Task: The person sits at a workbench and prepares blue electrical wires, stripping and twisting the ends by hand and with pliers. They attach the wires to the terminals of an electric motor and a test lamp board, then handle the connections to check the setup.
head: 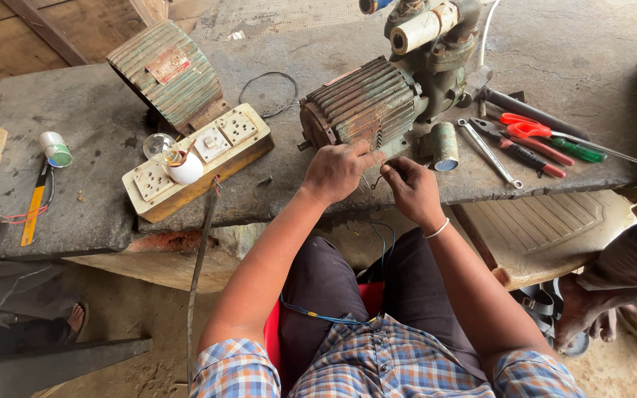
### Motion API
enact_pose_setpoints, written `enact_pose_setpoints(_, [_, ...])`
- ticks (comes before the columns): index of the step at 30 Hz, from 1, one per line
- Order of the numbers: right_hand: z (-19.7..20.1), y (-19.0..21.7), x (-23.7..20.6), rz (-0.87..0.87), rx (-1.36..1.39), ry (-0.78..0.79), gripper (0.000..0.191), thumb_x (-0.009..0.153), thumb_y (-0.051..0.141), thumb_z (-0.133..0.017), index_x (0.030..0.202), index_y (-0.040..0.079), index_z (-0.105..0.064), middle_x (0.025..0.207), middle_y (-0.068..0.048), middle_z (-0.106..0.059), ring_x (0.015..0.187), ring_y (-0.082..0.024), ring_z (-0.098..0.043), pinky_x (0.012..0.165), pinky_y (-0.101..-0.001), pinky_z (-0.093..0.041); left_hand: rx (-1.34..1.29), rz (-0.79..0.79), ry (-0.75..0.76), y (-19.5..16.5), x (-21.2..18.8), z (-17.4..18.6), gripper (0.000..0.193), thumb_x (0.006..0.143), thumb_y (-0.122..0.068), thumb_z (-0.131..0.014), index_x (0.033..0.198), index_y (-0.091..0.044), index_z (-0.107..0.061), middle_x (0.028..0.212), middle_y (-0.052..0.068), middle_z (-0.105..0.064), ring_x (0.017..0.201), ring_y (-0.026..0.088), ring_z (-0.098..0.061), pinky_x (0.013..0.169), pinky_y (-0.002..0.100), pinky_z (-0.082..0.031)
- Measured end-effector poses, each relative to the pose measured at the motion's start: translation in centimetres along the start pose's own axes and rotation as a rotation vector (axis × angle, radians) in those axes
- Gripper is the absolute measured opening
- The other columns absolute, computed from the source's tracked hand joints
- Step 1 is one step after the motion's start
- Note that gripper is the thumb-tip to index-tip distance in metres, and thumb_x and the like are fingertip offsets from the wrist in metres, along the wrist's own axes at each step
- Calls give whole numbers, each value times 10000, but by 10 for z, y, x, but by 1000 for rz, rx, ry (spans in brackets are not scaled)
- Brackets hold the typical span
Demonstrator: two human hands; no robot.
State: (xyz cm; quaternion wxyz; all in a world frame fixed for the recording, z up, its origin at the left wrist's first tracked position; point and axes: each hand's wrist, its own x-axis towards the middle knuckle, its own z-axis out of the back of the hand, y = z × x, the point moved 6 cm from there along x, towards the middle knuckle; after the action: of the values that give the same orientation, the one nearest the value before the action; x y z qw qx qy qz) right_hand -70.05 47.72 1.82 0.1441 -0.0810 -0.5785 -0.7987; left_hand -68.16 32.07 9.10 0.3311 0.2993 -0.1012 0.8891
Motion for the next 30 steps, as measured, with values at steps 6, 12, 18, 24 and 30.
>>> enact_pose_setpoints(6, [-1, 7, -4, 6, -37, 0, 260, 994, 270, -700, 1015, 13, -732, 683, -41, -651, 625, -70, -528, 577, -276, -456, 8, 32, 12, 0, -5, 3, 312, 929, -127, -623, 1198, -223, -748, 919, 19, -709, 756, 232, -733, 626, 356, -579])
enact_pose_setpoints(12, [0, 1, 5, 17, -75, -9, 262, 987, 287, -703, 1000, 27, -733, 655, -46, -626, 593, -81, -512, 560, -288, -448, 3, 99, 26, 14, 2, -13, 294, 935, -109, -606, 1188, -157, -746, 960, 52, -735, 787, 244, -748, 670, 363, -596])
enact_pose_setpoints(18, [38, -12, 17, 13, -111, -6, 263, 982, 291, -708, 1010, 31, -741, 622, -63, -596, 563, -107, -481, 539, -313, -424, -10, 185, -30, 3, 31, -45, 206, 950, -97, -610, 1090, -113, -760, 995, 44, -736, 802, 230, -758, 682, 354, -601])
enact_pose_setpoints(24, [53, -10, 23, 52, -155, 8, 273, 980, 300, -706, 1020, 32, -741, 625, -94, -608, 543, -138, -525, 547, -327, -442, 225, 139, 25, -9, 46, -54, 110, 954, -127, -634, 933, -85, -734, 901, 68, -698, 725, 222, -717, 596, 346, -565])
enact_pose_setpoints(30, [64, -12, 28, 65, -160, 16, 265, 972, 294, -708, 1017, 34, -740, 656, -113, -641, 554, -174, -571, 562, -342, -466, 277, 173, 19, -20, 47, -52, 113, 921, -128, -624, 823, -97, -672, 851, 74, -679, 764, 244, -712, 656, 382, -563])
